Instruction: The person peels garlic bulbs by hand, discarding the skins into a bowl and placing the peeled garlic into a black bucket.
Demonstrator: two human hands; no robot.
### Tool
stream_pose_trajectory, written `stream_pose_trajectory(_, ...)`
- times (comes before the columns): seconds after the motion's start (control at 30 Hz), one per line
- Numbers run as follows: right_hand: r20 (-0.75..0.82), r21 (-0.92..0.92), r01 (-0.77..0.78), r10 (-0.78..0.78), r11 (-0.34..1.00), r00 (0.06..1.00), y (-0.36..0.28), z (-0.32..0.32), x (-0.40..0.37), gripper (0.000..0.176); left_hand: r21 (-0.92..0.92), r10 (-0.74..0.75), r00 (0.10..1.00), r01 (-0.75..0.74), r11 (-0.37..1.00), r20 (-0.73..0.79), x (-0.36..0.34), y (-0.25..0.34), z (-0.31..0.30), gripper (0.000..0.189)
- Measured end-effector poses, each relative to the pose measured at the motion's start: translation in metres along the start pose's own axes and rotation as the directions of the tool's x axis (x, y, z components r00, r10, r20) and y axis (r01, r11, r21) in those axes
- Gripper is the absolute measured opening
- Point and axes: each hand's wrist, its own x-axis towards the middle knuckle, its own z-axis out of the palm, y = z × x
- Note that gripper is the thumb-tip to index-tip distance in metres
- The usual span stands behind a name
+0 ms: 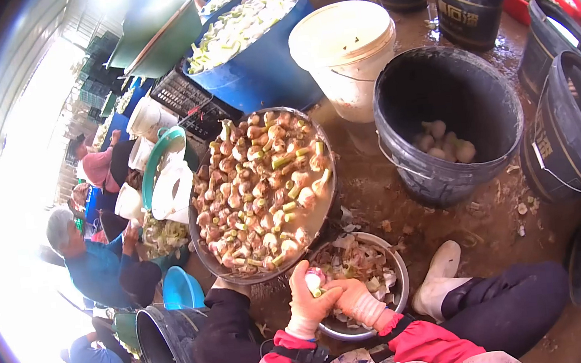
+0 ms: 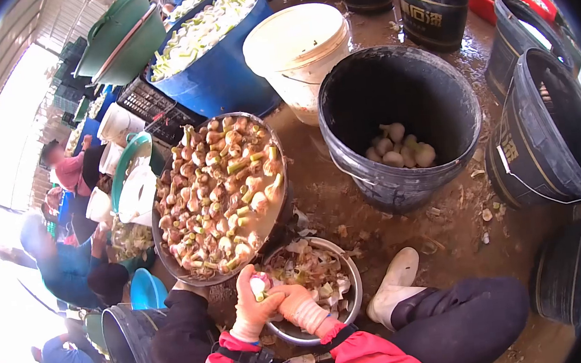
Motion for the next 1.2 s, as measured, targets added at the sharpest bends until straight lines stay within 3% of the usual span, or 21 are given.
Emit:
stream_pose_trajectory(0.03, 0.095, 0.003, -0.146, 0.145, 0.989, 0.985, -0.014, -0.001, -0.005, 0.021, 0.053, -0.046, 0.998, 0.048, 0.997, -0.037, 0.003, 0.018, -0.005, 0.061)
stream_pose_trajectory(0.07, 0.094, 0.003, -0.146, 0.145, 0.989, 0.985, -0.015, 0.0, -0.004, 0.021, 0.052, -0.045, 0.998, 0.047, 0.998, -0.037, 0.004, 0.018, -0.006, 0.061)
stream_pose_trajectory(0.1, 0.039, -0.07, -0.083, 0.086, 0.994, 0.996, -0.014, 0.001, -0.006, 0.02, -0.296, -0.354, 0.935, 0.345, 0.891, 0.022, 0.005, 0.014, -0.009, 0.052)
stream_pose_trajectory(0.13, -0.014, -0.147, -0.022, 0.02, 0.989, 1.0, -0.015, 0.0, -0.006, 0.02, -0.572, -0.588, 0.788, 0.572, 0.588, 0.184, 0.006, 0.009, -0.011, 0.043)
stream_pose_trajectory(0.17, -0.071, -0.104, -0.013, 0.006, 0.995, 0.997, -0.017, -0.007, -0.005, 0.019, -0.582, -0.465, 0.883, 0.41, 0.702, 0.061, 0.006, 0.002, -0.01, 0.033)
stream_pose_trajectory(0.2, -0.149, -0.181, 0.059, -0.087, 0.982, 0.985, -0.007, -0.013, -0.001, 0.019, -0.58, -0.46, 0.886, 0.409, 0.704, 0.066, -0.001, -0.002, -0.011, 0.033)
stream_pose_trajectory(0.27, -0.188, -0.139, -0.131, 0.104, 0.982, 0.977, -0.004, -0.025, 0.003, 0.017, -0.578, -0.525, 0.765, 0.634, 0.513, 0.373, -0.005, 0.026, -0.022, 0.034)
stream_pose_trajectory(0.33, -0.238, -0.179, -0.107, 0.062, 0.978, 0.969, 0.023, -0.028, 0.012, 0.018, -0.542, -0.482, 0.772, 0.635, 0.551, 0.415, -0.015, 0.031, -0.022, 0.038)
stream_pose_trajectory(0.43, -0.376, -0.119, -0.256, 0.195, 0.959, 0.906, 0.03, -0.047, 0.009, 0.02, -0.602, -0.417, 0.691, 0.721, 0.343, 0.59, -0.028, 0.06, -0.039, 0.047)
stream_pose_trajectory(0.53, -0.18, -0.535, -0.318, 0.262, 0.783, 0.948, 0.058, -0.062, 0.02, 0.029, -0.691, -0.326, 0.777, 0.629, 0.357, 0.539, -0.028, 0.054, -0.049, 0.054)
stream_pose_trajectory(0.6, -0.134, -0.672, -0.054, -0.049, 0.738, 0.99, 0.055, -0.044, 0.013, 0.043, -0.708, -0.329, 0.815, 0.578, 0.405, 0.477, -0.027, 0.035, -0.049, 0.052)
stream_pose_trajectory(0.63, -0.073, -0.631, 0.113, -0.203, 0.767, 0.976, 0.062, -0.038, 0.015, 0.043, -0.585, -0.363, 0.838, 0.545, 0.601, 0.408, -0.026, 0.029, -0.05, 0.052)
stream_pose_trajectory(0.67, -0.076, -0.633, 0.111, -0.204, 0.766, 0.976, 0.062, -0.031, 0.015, 0.043, -0.421, -0.379, 0.863, 0.496, 0.76, 0.334, -0.026, 0.022, -0.051, 0.051)
stream_pose_trajectory(0.7, 0.039, -0.201, 0.122, -0.117, 0.972, 0.992, 0.062, -0.023, 0.017, 0.039, -0.304, -0.359, 0.882, 0.447, 0.841, 0.305, -0.024, 0.015, -0.05, 0.044)
stream_pose_trajectory(0.73, 0.18, 0.269, 0.042, -0.093, 0.962, 0.979, 0.058, -0.017, 0.02, 0.035, -0.308, -0.351, 0.884, 0.442, 0.843, 0.308, -0.021, 0.019, -0.049, 0.044)
stream_pose_trajectory(0.83, -0.11, 0.249, 0.08, -0.054, 0.965, 0.992, -0.014, -0.008, -0.012, 0.035, -0.453, -0.372, 0.871, 0.486, 0.747, 0.322, -0.015, 0.031, -0.038, 0.035)
stream_pose_trajectory(0.9, -0.139, 0.271, 0.148, -0.114, 0.951, 0.984, -0.022, -0.009, -0.015, 0.035, -0.787, -0.476, 0.87, 0.382, 0.484, 0.13, -0.013, 0.03, -0.025, 0.025)
stream_pose_trajectory(0.93, -0.171, 0.291, 0.214, -0.169, 0.932, 0.971, -0.029, -0.011, -0.017, 0.035, -0.787, -0.475, 0.871, 0.38, 0.486, 0.127, -0.011, 0.031, -0.025, 0.025)
stream_pose_trajectory(1.0, -0.183, 0.329, 0.144, -0.087, 0.933, 0.979, -0.032, -0.014, -0.015, 0.034, -0.728, -0.604, 0.791, 0.473, 0.496, 0.102, -0.007, 0.035, -0.027, 0.021)
stream_pose_trajectory(1.07, -0.271, 0.772, 0.18, 0.059, 0.609, 0.961, -0.019, -0.02, -0.007, 0.032, -0.716, -0.646, 0.758, 0.496, 0.491, 0.083, -0.006, 0.039, -0.025, 0.017)
stream_pose_trajectory(1.2, -0.397, 0.827, 0.31, 0.099, 0.469, 0.912, 0.003, -0.039, 0.006, 0.027, -0.875, -0.67, 0.73, 0.405, 0.263, 0.137, -0.005, 0.042, -0.012, 0.018)
